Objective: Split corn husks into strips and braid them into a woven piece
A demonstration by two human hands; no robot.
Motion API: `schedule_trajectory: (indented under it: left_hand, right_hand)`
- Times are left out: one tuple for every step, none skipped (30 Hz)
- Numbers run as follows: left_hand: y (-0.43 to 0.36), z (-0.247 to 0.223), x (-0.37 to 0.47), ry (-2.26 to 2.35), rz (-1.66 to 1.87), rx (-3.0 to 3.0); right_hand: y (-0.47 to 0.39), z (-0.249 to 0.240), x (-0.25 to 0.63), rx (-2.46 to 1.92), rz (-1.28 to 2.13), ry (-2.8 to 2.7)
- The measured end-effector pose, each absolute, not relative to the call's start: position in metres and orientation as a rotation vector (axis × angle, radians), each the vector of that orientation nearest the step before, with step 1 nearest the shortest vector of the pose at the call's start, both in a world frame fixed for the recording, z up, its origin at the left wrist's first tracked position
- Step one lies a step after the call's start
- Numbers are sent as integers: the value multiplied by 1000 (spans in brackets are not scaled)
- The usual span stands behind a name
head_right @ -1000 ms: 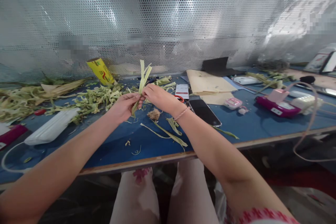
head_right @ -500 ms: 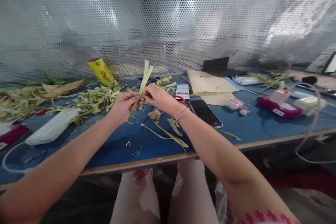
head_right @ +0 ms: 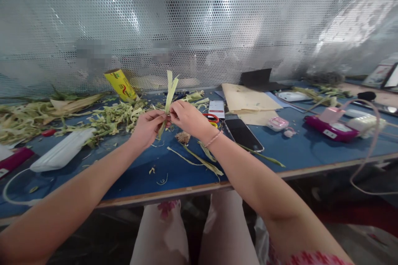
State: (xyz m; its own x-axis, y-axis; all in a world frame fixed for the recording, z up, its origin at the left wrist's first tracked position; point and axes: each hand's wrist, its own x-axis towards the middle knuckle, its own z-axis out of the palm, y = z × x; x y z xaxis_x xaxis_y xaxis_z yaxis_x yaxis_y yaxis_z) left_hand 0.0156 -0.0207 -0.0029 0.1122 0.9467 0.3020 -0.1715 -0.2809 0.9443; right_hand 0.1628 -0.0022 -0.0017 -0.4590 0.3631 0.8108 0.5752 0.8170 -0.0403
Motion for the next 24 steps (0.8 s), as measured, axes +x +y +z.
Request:
schedule_trajectory:
  left_hand:
    - [-21, -3, 16, 843, 1392, 1351]
    - [-22, -2, 17, 847, 1399, 1337]
    - [-23, -2, 18, 850, 1406, 1323]
    - [-24, -1, 18, 854, 1410, 1313]
    - [-25, -1, 19, 858, 1413, 1307]
    - [-25, 0, 19, 861, 1416, 1306]
    - [-26, 0, 19, 862, 1418, 1309]
    - [-25, 0, 19, 862, 1419, 1312]
    - [-25, -1, 19, 862, 1421, 1317]
    - [-25, -1, 19, 864, 1422, 1322]
    - [-24, -2, 19, 866, 1425, 1328]
    - [-23, -3, 19, 865, 1429, 1336]
    - [-23, -4, 19, 860, 1434, 1347]
    - [-22, -4, 19, 850, 1443, 1357]
    - [-22, -5, 19, 837, 1453, 1363]
    - [-22, -5, 19, 825, 1461, 1366]
    - [-22, -6, 19, 817, 1469, 1365]
    - [-23, -6, 20, 813, 1477, 1363]
    - [-23, -7, 20, 811, 1485, 1361]
    - [-23, -7, 20, 810, 1492, 1362]
    - [-23, -8, 20, 808, 1496, 1367]
    - [-23, -8, 20, 804, 1499, 1372]
    - [-23, -9, 20, 798, 1501, 1376]
    - [-22, -9, 20, 792, 1500, 1381]
  right_hand:
    - [-1, -2, 162, -701, -331, -2106]
    - [-1, -3, 162, -713, -363, -2113]
    - [0, -4, 162, -726, -392, -2123]
    - [0, -4, 162, -736, -417, -2135]
    - [0, -4, 162, -741, -439, -2148]
    - [0, -3, 162, -740, -458, -2159]
    - [0, -3, 163, -735, -473, -2170]
    - [0, -3, 163, -725, -484, -2182]
    - [0, -2, 163, -717, -493, -2190]
    - [0, -2, 163, -712, -496, -2193]
    - [1, -3, 163, -711, -491, -2186]
    - [1, -3, 162, -714, -477, -2171]
    - [2, -4, 162, -717, -452, -2150]
    - [2, -5, 161, -718, -419, -2125]
    - [3, -6, 160, -715, -384, -2101]
    - [4, -6, 160, -709, -350, -2083]
    - [4, -7, 160, -703, -322, -2070]
    - [4, -7, 160, -701, -299, -2062]
    - [4, -7, 160, -703, -284, -2057]
    - [4, -7, 160, -709, -275, -2054]
    - [3, -6, 160, -716, -271, -2056]
    - [2, -5, 161, -721, -269, -2064]
    - [2, -5, 161, -723, -272, -2075]
    - [1, -4, 162, -723, -280, -2088]
